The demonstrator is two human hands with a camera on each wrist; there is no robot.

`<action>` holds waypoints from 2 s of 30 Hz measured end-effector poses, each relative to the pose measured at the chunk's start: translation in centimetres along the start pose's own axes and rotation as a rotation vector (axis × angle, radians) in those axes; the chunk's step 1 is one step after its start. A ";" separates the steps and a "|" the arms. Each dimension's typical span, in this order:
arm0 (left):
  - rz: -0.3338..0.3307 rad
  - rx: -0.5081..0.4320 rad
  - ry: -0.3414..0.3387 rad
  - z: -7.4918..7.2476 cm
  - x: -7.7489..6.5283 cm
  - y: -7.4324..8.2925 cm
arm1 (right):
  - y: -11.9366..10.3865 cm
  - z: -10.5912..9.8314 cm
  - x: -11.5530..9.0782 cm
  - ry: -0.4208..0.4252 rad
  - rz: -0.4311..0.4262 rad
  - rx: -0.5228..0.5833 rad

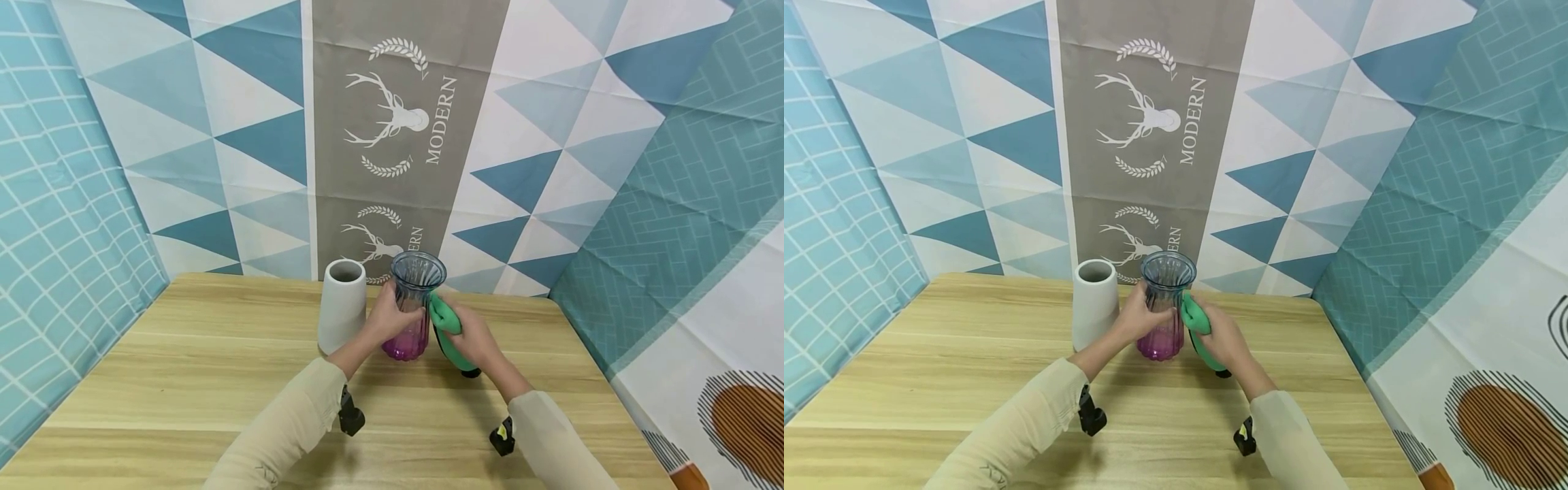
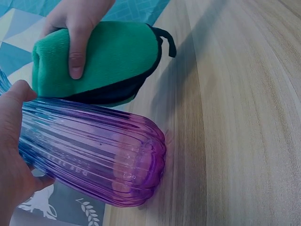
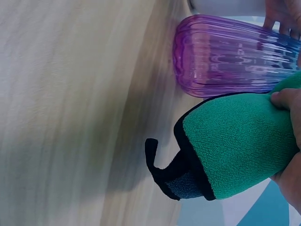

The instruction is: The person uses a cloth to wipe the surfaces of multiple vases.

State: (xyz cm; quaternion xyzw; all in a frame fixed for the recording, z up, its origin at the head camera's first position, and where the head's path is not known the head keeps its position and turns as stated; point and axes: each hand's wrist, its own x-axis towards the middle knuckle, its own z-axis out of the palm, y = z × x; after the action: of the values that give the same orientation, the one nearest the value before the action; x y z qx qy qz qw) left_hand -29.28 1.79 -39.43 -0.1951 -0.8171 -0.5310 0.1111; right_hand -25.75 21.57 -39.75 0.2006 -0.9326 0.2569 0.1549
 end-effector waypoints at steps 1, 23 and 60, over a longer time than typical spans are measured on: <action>0.001 0.000 0.001 0.0 0.0 0.0 | 0.1 0.1 -0.1 -0.004 -0.004 0.000; -0.016 -0.012 -0.006 -0.1 -0.1 0.2 | 1.7 1.4 -1.3 -0.125 0.013 -0.060; 0.006 -0.047 0.013 0.2 0.0 -0.2 | -0.6 -1.0 1.0 0.058 -0.031 0.023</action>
State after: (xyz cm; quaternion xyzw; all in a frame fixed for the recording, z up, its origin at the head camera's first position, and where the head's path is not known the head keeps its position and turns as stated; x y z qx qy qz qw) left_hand -29.30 1.93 -39.67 -0.1969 -0.8030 -0.5510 0.1133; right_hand -26.14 21.39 -38.33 0.2093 -0.9214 0.2710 0.1836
